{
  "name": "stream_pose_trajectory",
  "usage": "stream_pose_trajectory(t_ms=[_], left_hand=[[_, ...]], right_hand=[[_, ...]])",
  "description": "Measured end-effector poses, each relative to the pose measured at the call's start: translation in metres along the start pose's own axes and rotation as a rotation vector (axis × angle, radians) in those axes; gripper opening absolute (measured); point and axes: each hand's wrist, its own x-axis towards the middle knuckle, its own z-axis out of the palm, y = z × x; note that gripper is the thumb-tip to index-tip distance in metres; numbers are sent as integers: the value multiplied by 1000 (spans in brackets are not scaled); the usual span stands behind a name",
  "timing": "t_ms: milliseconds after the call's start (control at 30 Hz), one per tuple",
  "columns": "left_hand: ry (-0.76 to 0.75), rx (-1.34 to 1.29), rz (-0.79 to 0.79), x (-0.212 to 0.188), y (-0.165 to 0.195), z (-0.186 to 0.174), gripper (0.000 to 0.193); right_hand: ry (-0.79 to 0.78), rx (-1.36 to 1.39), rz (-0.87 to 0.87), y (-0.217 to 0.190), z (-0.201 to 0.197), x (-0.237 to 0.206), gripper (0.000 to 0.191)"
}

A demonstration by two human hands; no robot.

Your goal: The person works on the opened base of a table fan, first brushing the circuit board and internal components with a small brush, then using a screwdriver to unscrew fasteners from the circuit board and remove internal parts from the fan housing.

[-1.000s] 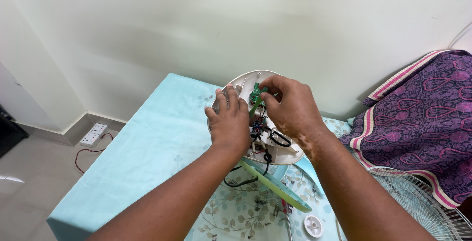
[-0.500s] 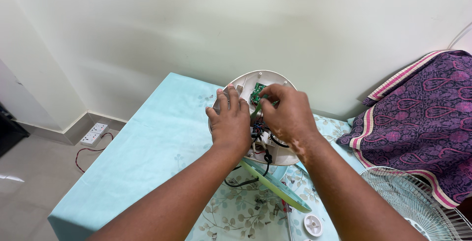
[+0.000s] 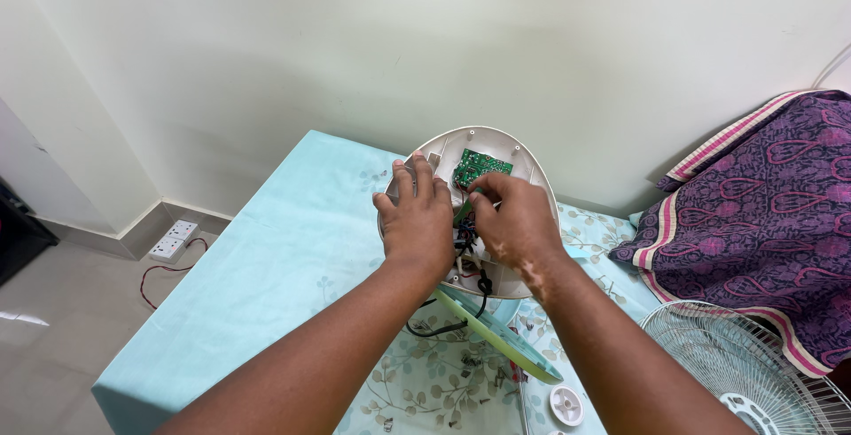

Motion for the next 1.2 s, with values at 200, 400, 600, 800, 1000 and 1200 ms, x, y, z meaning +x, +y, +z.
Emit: stream_pose_trajectory(t_ms=[200,400,600,800,1000,1200], left_hand=[[-14,-19,-3,0,0,1,87],[-6,-18,-3,3,1,-2,87],[-35,-31,-7,2,0,-2,87],[-1,-31,-2,4,1,2,83],[-6,-31,5,4,1,3,84],[-19,-32,-2,9,-2,4,84]], right_hand=[[44,40,-141,-15,-25,-1,20],[74,95,-175,-28,-42,0,19],[84,9,-196,-20,-35,4,20],[29,-26,-182,-6,-15,4,20],[-19,-44,-141,-5,-12,2,19],[0,6,-153,-9,-16,8,19]])
